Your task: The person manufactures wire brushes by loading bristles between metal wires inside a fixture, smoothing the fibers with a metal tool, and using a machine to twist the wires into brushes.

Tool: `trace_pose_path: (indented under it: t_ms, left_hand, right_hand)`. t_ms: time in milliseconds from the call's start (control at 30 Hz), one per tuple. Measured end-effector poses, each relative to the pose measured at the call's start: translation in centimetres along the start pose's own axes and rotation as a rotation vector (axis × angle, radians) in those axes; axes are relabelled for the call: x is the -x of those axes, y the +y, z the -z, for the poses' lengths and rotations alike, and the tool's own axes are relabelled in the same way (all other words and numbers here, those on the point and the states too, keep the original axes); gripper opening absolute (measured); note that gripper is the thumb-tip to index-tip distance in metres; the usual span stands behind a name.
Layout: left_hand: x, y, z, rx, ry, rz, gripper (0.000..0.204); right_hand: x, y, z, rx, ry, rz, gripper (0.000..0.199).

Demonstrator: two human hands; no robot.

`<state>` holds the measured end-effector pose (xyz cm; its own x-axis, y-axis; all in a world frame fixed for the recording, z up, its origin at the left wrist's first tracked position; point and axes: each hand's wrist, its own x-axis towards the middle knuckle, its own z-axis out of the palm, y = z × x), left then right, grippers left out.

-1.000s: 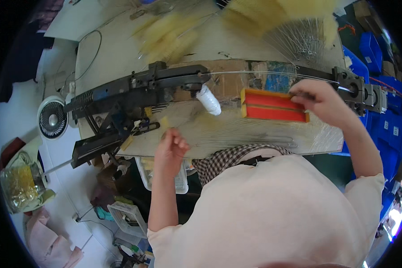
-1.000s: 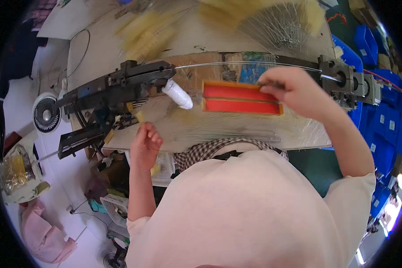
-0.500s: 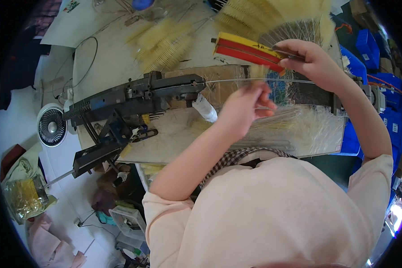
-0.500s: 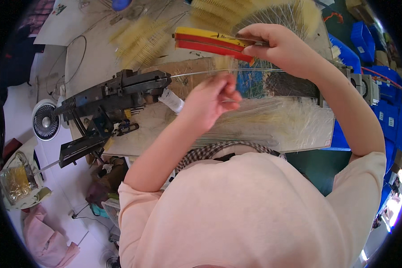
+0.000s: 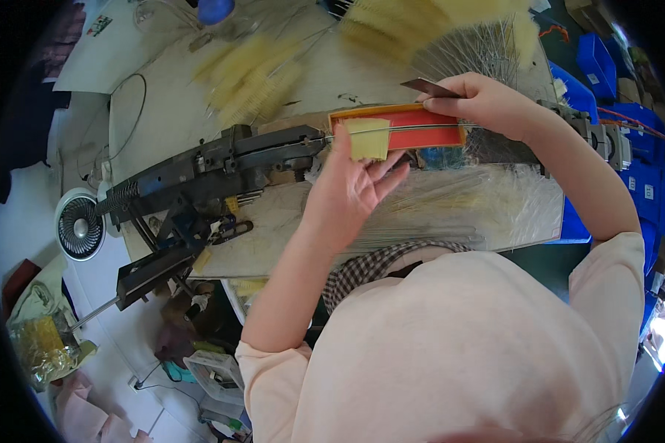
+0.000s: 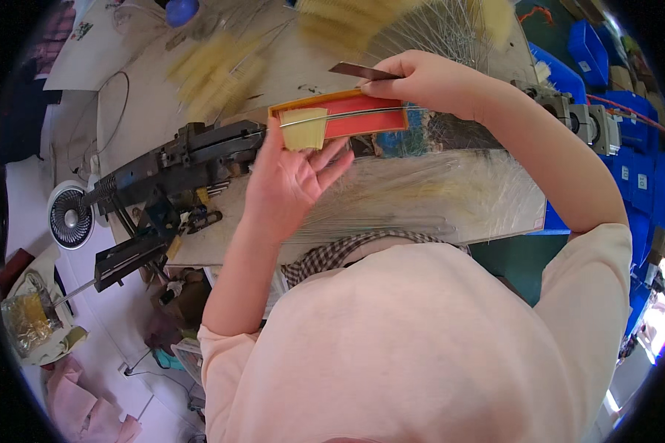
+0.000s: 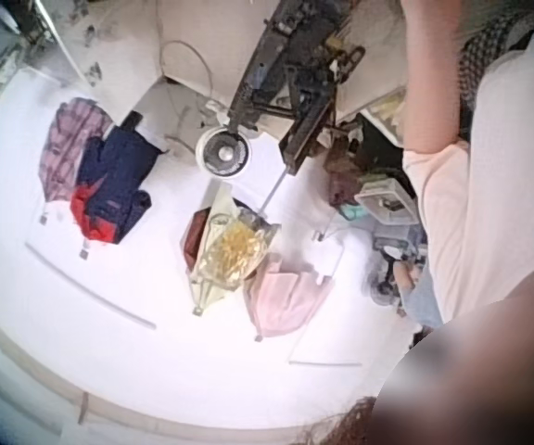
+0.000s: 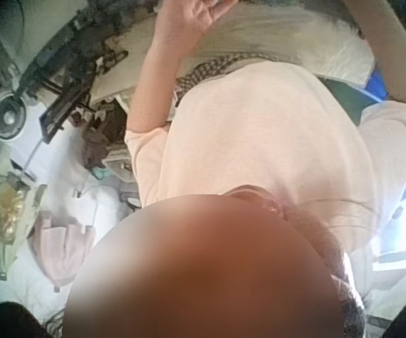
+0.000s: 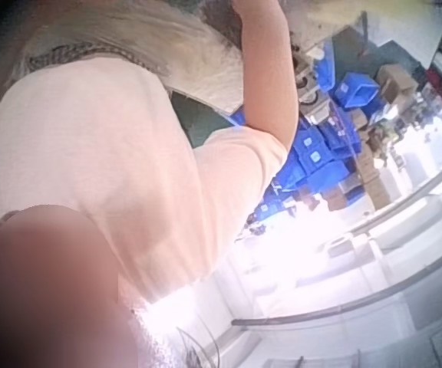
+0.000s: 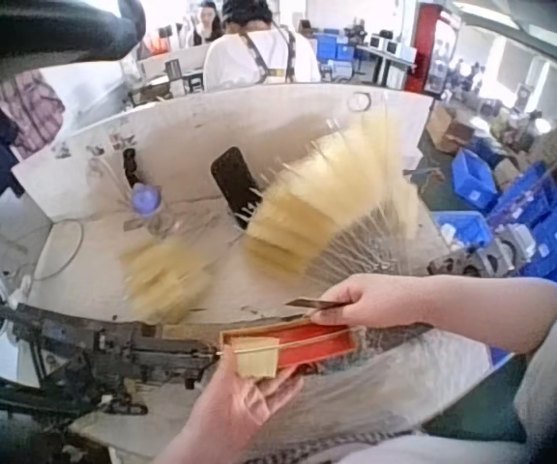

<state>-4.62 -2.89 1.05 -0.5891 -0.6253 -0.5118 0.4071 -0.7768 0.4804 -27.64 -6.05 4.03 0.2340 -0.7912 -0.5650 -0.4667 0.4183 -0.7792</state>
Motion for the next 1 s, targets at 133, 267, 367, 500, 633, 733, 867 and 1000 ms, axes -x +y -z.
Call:
trace_pose_path:
  t_ms: [133, 267, 367, 500, 633, 733, 867, 1000]
  left_hand:
    - [-0.6, -0.8, 0.0, 0.25, -0.101, -0.111, 0.076]
    - [-0.8, -1.4, 1.0, 0.283, -0.182, -0.177, 0.082]
    - [-0.7, -1.5, 1.4, 0.341, -0.201, -0.15, 0.083]
    - [-0.5, -1.5, 1.6, 0.428, -0.196, -0.084, 0.084]
    - [-0.7, -1.3, 1.2, 0.436, -0.32, -0.075, 0.084]
    - [-0.6, -1.1, 1.1, 0.437, -0.287, -0.08, 0.082]
    - [-0.8, -1.2, 1.4, 0.387, -0.247, -0.097, 0.081]
    - [-0.9, -1.1, 1.5, 0.395, -0.247, -0.092, 0.08]
  right_hand:
    - [1.1, 0.1, -0.1, 0.133, 0.081, 0.226, 0.025]
    - [2.3, 0.4, 0.3, 0.507, 0.457, 0.583, 0.021]
    - [3.7, -0.7, -3.9, 0.744, 0.516, 0.791, 0.018]
    - [4.1, -0.9, -6.7, 1.025, 0.51, 0.766, 0.018]
    - [2.7, -1.0, -4.5, 0.912, 0.582, 0.815, 0.017]
    - [2.3, -0.9, -3.8, 1.124, 0.514, 0.763, 0.017]
    - [3.1, -0.7, -1.6, 1.112, 0.398, 0.646, 0.016]
    - [2.5, -0.6, -2.3, 1.096, 0.466, 0.757, 0.012]
